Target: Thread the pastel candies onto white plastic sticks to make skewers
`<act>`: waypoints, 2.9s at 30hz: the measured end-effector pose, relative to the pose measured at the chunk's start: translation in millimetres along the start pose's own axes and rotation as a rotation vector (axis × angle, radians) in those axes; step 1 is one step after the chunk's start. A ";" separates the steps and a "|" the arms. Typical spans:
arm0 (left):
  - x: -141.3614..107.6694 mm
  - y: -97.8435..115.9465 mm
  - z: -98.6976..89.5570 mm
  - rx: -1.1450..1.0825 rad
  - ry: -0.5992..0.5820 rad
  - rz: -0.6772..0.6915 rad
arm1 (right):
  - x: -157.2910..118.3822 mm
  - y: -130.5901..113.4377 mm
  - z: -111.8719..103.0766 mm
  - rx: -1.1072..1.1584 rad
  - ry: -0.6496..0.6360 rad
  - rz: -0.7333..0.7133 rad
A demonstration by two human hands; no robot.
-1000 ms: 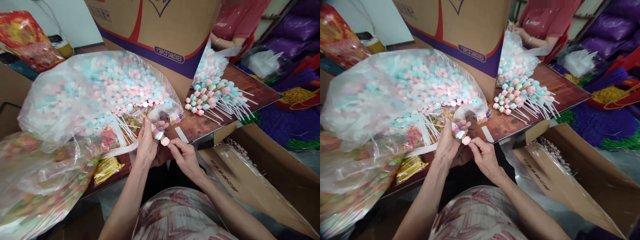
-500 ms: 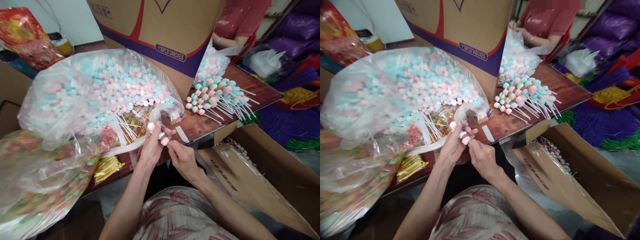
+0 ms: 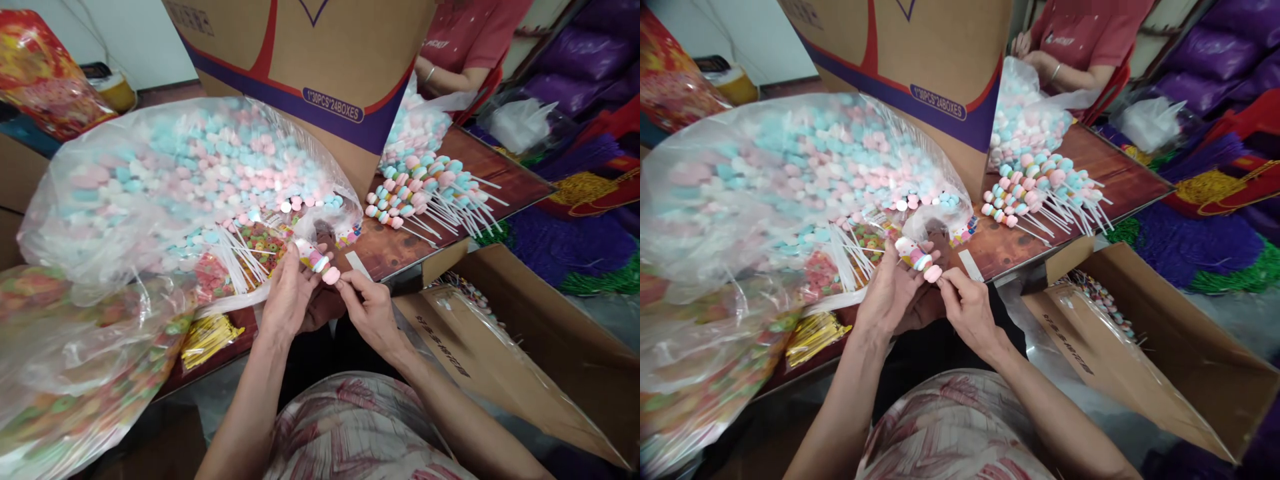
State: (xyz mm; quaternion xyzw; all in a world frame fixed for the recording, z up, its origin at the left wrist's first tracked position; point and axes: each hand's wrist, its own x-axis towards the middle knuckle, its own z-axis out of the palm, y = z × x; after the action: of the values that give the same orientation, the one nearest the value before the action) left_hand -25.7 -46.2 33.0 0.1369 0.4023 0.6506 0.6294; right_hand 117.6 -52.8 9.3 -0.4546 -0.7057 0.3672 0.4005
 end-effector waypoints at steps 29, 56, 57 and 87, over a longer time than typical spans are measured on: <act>0.0 -14.5 5.8 -0.099 0.027 0.141 | -5.3 -4.2 5.9 0.295 -0.210 0.019; 2.7 -20.9 2.8 -0.033 -0.081 0.026 | -7.2 15.9 12.7 -0.535 0.061 -0.362; 2.6 -22.0 3.2 -0.024 -0.084 0.023 | -7.1 15.4 14.5 -0.559 0.063 -0.358; -4.1 -2.0 -5.2 0.248 0.011 0.058 | 0.1 5.0 3.4 -0.019 0.093 -0.170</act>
State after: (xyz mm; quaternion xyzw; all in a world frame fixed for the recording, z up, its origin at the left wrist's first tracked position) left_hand -27.1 -52.1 29.6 0.2219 0.4790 0.6146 0.5861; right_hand 116.3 -51.7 3.5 -0.4134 -0.7260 0.3034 0.4583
